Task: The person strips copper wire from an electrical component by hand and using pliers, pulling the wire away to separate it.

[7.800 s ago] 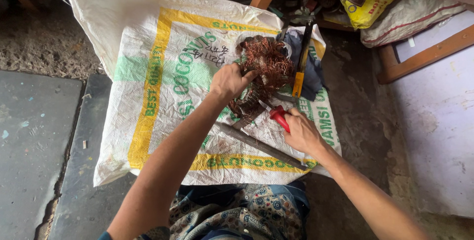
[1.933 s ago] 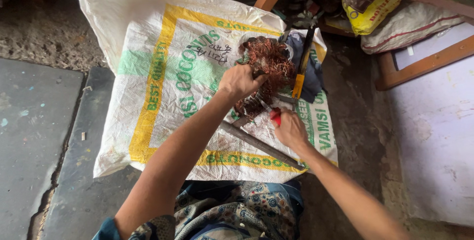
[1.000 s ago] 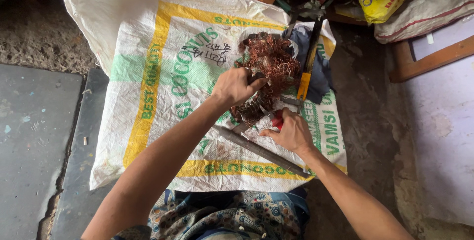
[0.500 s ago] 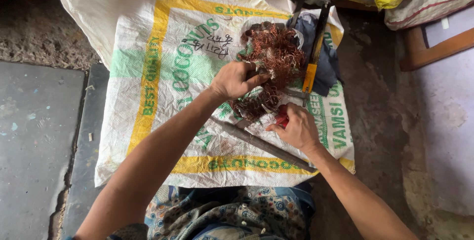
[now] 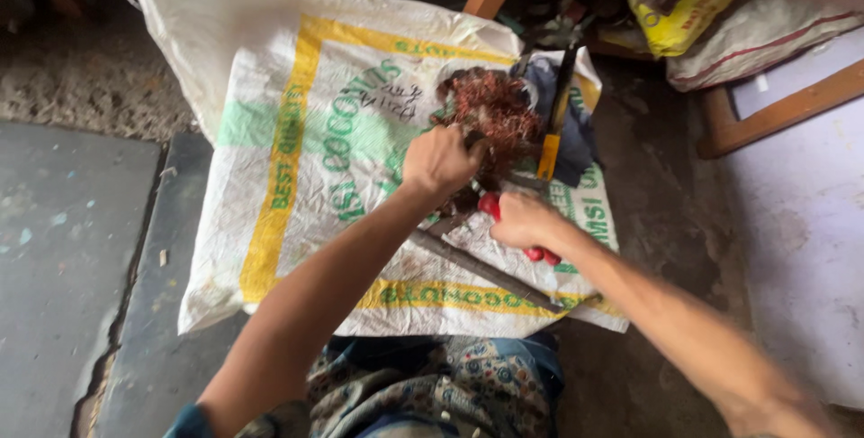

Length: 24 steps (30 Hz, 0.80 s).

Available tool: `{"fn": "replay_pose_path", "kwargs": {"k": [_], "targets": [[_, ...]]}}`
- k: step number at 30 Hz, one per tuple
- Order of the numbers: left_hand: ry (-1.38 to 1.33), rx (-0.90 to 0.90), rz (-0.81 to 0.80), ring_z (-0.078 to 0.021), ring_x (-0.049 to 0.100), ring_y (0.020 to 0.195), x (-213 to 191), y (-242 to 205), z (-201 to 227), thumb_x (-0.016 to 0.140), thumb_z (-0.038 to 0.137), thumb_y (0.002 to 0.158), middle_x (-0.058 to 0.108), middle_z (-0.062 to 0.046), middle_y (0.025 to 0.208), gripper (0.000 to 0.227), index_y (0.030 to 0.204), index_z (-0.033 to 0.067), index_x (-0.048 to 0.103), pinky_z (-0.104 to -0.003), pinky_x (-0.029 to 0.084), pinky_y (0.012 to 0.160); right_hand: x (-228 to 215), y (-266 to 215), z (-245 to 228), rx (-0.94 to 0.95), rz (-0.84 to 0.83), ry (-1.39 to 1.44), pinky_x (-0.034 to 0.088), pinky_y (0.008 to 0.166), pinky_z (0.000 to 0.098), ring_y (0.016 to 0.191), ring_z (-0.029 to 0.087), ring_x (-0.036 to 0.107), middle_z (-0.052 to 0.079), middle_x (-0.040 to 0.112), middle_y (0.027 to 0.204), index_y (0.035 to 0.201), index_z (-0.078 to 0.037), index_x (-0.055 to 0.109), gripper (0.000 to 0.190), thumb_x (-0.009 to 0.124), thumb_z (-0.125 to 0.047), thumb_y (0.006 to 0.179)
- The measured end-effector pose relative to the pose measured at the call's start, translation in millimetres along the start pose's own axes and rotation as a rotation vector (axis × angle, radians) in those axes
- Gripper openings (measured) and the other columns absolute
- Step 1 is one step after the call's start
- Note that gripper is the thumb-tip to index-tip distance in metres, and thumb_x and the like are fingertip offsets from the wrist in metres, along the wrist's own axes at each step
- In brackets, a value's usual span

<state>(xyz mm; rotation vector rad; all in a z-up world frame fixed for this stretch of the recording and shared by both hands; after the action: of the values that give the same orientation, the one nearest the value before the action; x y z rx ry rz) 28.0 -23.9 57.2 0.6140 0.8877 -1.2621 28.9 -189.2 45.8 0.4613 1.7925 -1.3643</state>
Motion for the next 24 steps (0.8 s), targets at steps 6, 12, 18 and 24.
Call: {"fn": "replay_pose_path", "kwargs": {"k": [6,12,18,24], "targets": [[0.001,0.038,0.078,-0.0232,0.066,0.056,3,4,10,0.047,0.059,0.100,0.063,-0.011,0.064,0.061,0.076,0.0048,0.063,-0.042,0.057,0.054,15,-17,15,0.035,0.010,0.139,0.050,0.049,0.0404,0.056,0.026,0.066,0.016,0.064,0.070,0.084,0.008,0.059,0.015,0.062,-0.006,0.085],[0.069,0.051,0.061,-0.0191,0.058,0.055,3,7,10,0.047,0.063,0.100,0.059,-0.008,0.062,0.063,0.074,0.0077,0.061,-0.040,0.051,0.056,24,-3,52,-0.011,0.178,0.253,0.057,0.064,0.0389,0.069,0.029,0.072,0.016,0.066,0.080,0.110,-0.004,0.038,0.046,0.072,-0.005,0.079],[0.030,0.006,0.000,-0.0121,0.047,0.053,10,7,10,0.041,0.069,0.100,0.048,-0.001,0.062,0.066,0.078,0.0090,0.058,-0.034,0.046,0.048,34,-6,47,-0.132,0.262,0.070,0.055,0.074,0.0452,0.079,0.030,0.069,0.019,0.067,0.086,0.102,0.006,0.063,0.025,0.062,0.004,0.077],[-0.016,-0.071,-0.084,-0.0097,0.040,0.051,12,10,-1,0.039,0.069,0.101,0.045,0.001,0.062,0.068,0.076,0.0090,0.059,-0.033,0.044,0.048,30,-3,61,-0.011,0.027,0.165,0.056,0.073,0.0425,0.077,0.026,0.069,0.017,0.071,0.091,0.109,-0.007,0.071,0.044,0.050,0.013,0.075]]}}
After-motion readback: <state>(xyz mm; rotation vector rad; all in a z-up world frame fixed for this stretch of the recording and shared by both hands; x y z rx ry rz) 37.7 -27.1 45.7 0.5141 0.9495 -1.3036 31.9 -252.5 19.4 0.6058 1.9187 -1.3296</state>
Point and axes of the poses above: each hand's wrist, its own y-axis towards the middle knuckle, its own x-axis out of the palm, z = x × y, the point moved 7 cm from there along y, towards the middle knuckle
